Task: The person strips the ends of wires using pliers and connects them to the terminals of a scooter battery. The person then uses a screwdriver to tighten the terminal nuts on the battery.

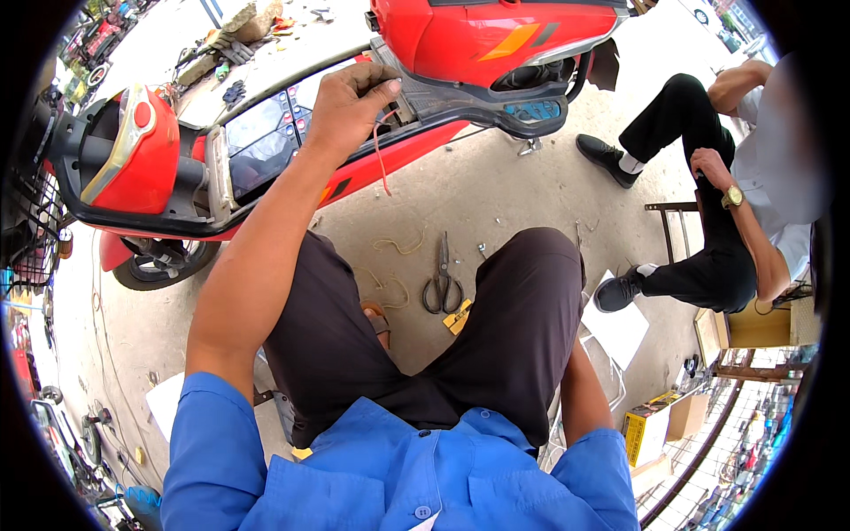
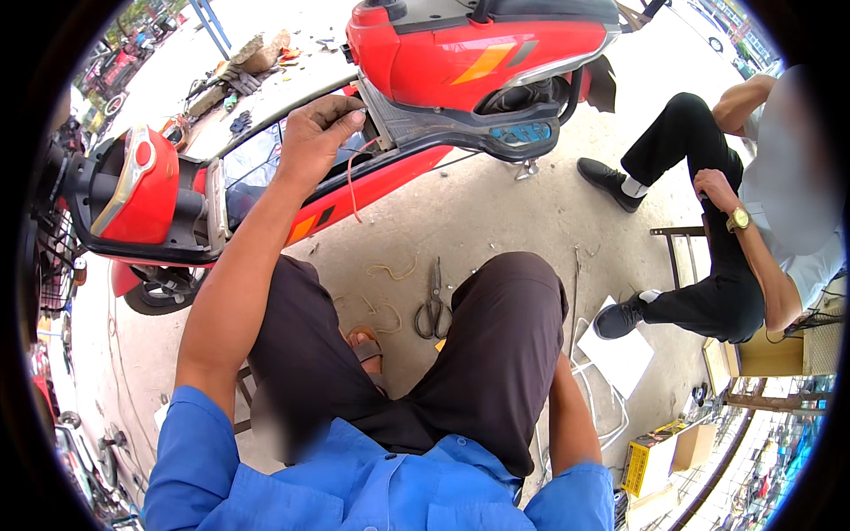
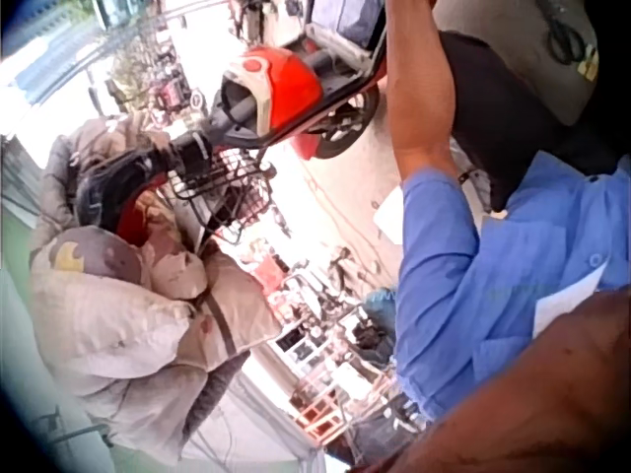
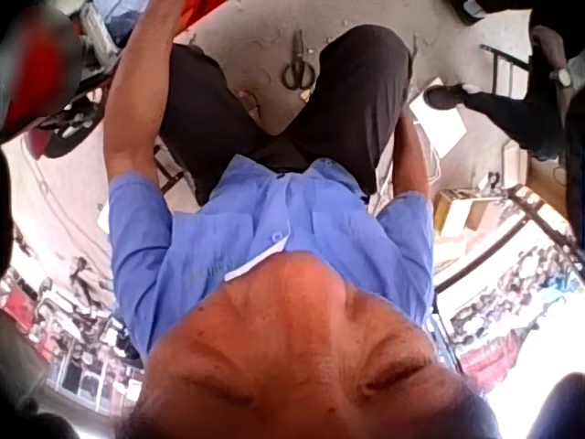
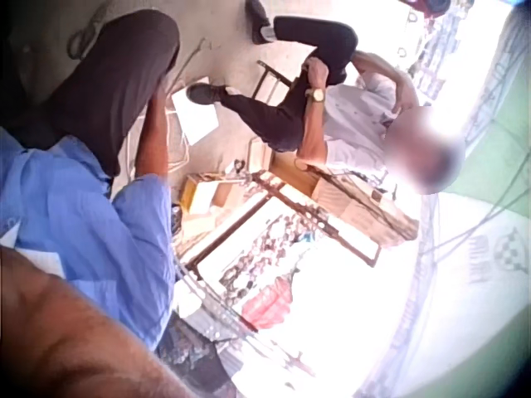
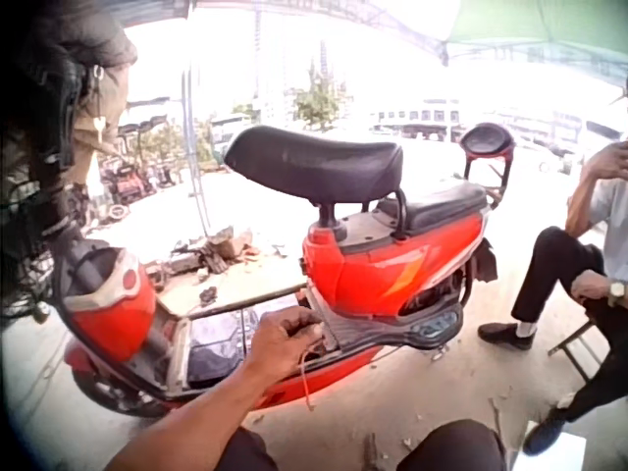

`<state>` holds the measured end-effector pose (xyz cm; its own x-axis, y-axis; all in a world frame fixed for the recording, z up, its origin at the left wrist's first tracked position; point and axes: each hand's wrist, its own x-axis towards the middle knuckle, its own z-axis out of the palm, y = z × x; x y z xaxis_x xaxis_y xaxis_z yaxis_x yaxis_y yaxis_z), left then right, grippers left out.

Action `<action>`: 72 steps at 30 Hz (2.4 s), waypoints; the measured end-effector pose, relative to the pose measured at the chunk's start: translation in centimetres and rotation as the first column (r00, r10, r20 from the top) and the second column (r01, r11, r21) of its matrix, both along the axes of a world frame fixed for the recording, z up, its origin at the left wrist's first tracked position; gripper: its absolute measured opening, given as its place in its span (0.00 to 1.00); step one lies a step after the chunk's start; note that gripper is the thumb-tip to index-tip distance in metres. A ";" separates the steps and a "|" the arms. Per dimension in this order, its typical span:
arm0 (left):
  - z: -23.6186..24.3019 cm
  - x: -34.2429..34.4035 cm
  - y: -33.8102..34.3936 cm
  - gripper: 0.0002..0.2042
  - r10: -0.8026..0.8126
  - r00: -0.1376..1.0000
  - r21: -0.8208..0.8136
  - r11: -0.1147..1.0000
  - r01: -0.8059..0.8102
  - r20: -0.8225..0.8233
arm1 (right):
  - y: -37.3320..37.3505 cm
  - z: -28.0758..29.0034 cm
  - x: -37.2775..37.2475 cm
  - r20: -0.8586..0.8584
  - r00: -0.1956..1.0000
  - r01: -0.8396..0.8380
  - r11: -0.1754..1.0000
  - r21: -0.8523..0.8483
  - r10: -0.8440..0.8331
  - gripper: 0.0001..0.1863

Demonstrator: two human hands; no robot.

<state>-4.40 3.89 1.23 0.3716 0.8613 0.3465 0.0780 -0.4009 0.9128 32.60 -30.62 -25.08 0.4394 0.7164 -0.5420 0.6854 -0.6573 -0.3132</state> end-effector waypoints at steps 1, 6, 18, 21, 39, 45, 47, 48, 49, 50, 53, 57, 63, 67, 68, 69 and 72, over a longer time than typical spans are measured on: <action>0.1 -0.1 0.4 0.10 0.020 0.998 -0.040 0.999 -0.017 0.057 | -1.2 -1.1 -0.9 0.020 1.000 -0.019 0.998 -0.061 0.021 0.15; 0.5 -2.0 2.1 0.11 0.211 0.962 -0.174 0.968 -0.181 0.173 | -3.2 -3.6 -2.9 0.071 0.994 -0.072 0.982 -0.174 0.086 0.14; 0.5 -4.9 3.0 0.10 0.326 0.891 -0.364 0.909 -0.204 0.315 | -6.2 -2.1 -2.8 0.104 0.990 -0.091 0.995 -0.048 0.096 0.13; 1.1 -4.3 2.5 0.10 0.312 0.890 -0.356 0.915 -0.188 0.333 | -7.5 0.1 -1.9 0.117 0.991 -0.077 0.991 0.110 0.064 0.13; 1.2 -6.4 5.3 0.05 0.506 0.731 -0.547 0.808 -0.217 0.458 | 8.8 32.5 -8.4 -0.296 0.955 0.288 0.212 0.934 0.007 0.17; 0.1 -7.8 8.2 0.03 0.575 0.717 -0.603 0.751 -0.270 0.395 | 15.8 36.2 -15.3 -0.179 0.927 0.091 0.264 0.960 0.330 0.18; -0.9 -8.6 8.9 0.03 0.574 0.717 -0.607 0.749 -0.266 0.394 | 18.2 37.1 -18.5 -0.330 0.850 0.184 0.356 0.916 0.410 0.20; -1.3 -8.8 9.1 0.03 0.563 0.719 -0.615 0.751 -0.240 0.407 | 19.3 37.4 -19.3 -0.384 0.816 0.181 0.440 0.879 0.433 0.20; -1.8 -9.0 9.2 0.03 0.554 0.720 -0.620 0.753 -0.220 0.418 | 20.6 37.1 -20.2 -0.362 0.822 0.152 0.442 0.884 0.440 0.19; -2.3 -9.2 9.3 0.04 0.546 0.719 -0.624 0.755 -0.200 0.430 | 22.0 36.6 -20.8 -0.306 0.856 0.079 0.481 0.873 0.416 0.18; -3.7 -10.1 10.0 0.04 0.560 0.718 -0.661 0.727 -0.186 0.413 | 27.4 33.0 -21.5 -0.078 0.895 -0.208 0.566 0.798 0.440 0.19; -5.3 -11.4 10.5 0.04 0.544 0.734 -0.655 0.734 -0.180 0.407 | 32.1 30.2 -24.4 0.234 0.838 -0.497 0.512 0.701 0.494 0.18; -4.9 -11.5 10.1 0.04 0.552 0.712 -0.647 0.741 -0.180 0.434 | 37.5 26.7 -28.1 0.352 0.783 -0.612 0.538 0.580 0.512 0.20; -5.7 -12.6 10.6 0.06 0.482 0.767 -0.634 0.762 -0.129 0.424 | 38.2 25.7 -29.5 0.390 0.794 -0.605 0.556 0.570 0.466 0.23; -6.0 -12.9 10.6 0.06 0.469 0.786 -0.633 0.763 -0.131 0.403 | 38.4 25.4 -29.5 0.401 0.783 -0.620 0.547 0.562 0.475 0.23; -6.0 -13.1 10.7 0.06 0.452 0.804 -0.628 0.767 -0.130 0.386 | 38.7 25.2 -29.4 0.415 0.782 -0.622 0.535 0.572 0.465 0.20; -5.8 -13.6 10.6 0.07 0.420 0.839 -0.625 0.770 -0.128 0.347 | 39.4 24.6 -29.0 0.442 0.788 -0.615 0.508 0.604 0.428 0.15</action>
